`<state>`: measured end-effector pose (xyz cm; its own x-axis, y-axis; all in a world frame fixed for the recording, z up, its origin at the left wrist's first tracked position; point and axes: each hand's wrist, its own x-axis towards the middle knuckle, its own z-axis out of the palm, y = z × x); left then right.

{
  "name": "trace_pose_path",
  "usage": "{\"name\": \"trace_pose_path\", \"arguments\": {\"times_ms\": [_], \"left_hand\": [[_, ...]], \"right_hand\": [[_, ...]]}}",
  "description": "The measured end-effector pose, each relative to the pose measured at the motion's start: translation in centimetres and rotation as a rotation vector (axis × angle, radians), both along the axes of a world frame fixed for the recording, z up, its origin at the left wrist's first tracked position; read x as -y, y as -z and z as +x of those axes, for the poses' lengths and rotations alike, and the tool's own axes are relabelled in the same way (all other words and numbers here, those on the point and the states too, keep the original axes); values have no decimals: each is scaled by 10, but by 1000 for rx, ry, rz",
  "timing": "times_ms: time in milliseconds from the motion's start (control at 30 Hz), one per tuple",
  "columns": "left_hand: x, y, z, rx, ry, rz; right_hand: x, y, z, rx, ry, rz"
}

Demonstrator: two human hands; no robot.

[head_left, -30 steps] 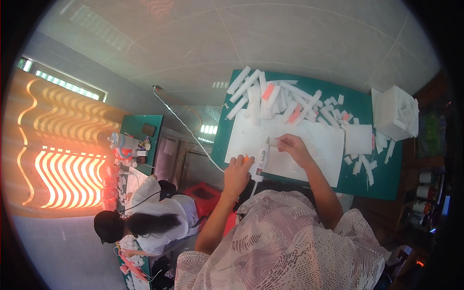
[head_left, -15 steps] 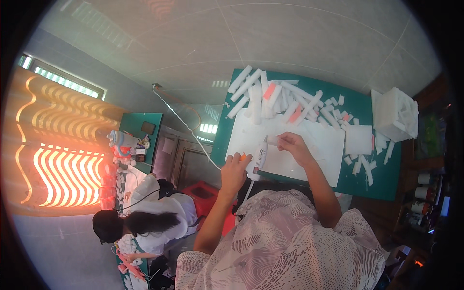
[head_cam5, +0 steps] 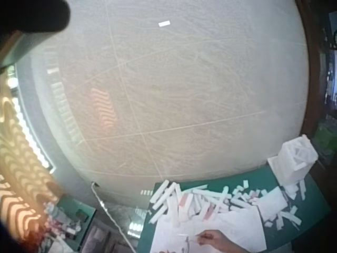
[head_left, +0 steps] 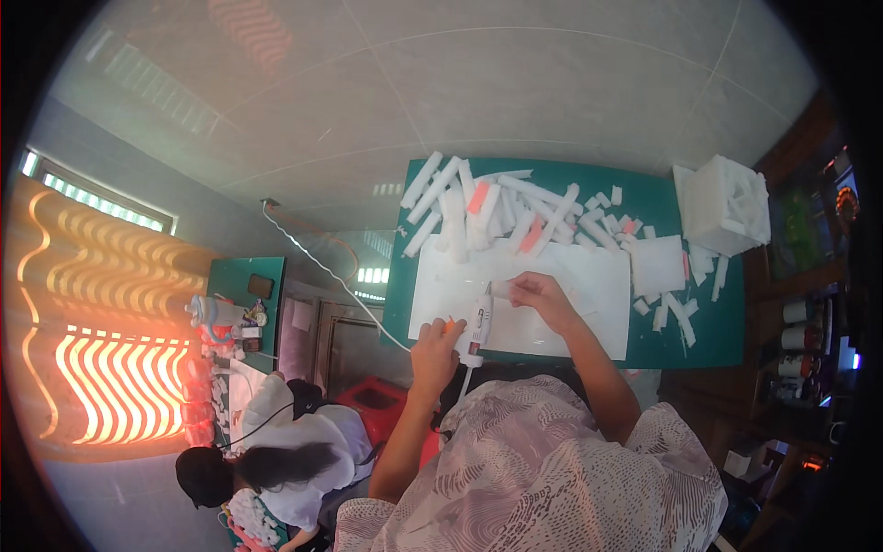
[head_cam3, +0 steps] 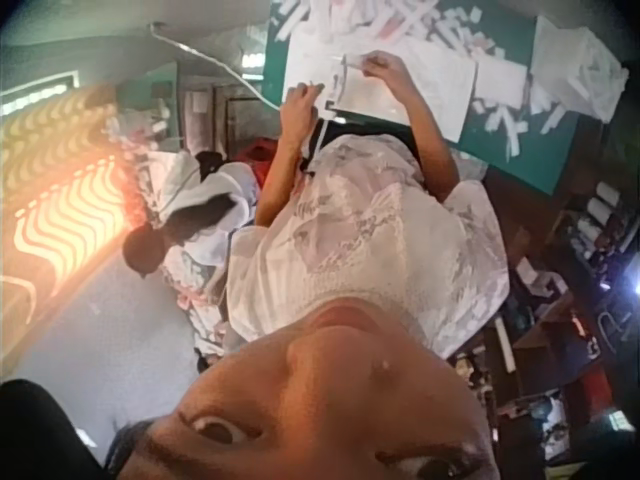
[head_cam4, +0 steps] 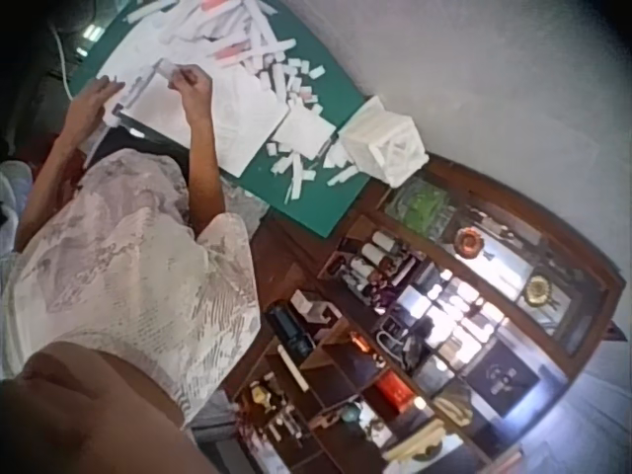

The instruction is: Assemble foam pieces into a specific structure using a hot glue gun.

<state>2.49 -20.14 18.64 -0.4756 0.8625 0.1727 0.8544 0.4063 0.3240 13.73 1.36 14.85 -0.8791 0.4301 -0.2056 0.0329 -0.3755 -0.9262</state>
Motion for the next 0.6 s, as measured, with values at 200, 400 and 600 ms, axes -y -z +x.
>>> {"name": "trace_pose_path", "arguments": {"times_ms": [200, 400, 600], "left_hand": [[-10, -1, 0, 42, 9, -19], [-17, 4, -3, 14, 44, 6], [-22, 3, -6, -31, 66, -19]], "right_hand": [[-5, 1, 4, -3, 18, -4], [-10, 2, 8, 1, 32, -30], [-12, 5, 8, 13, 57, -72]]}}
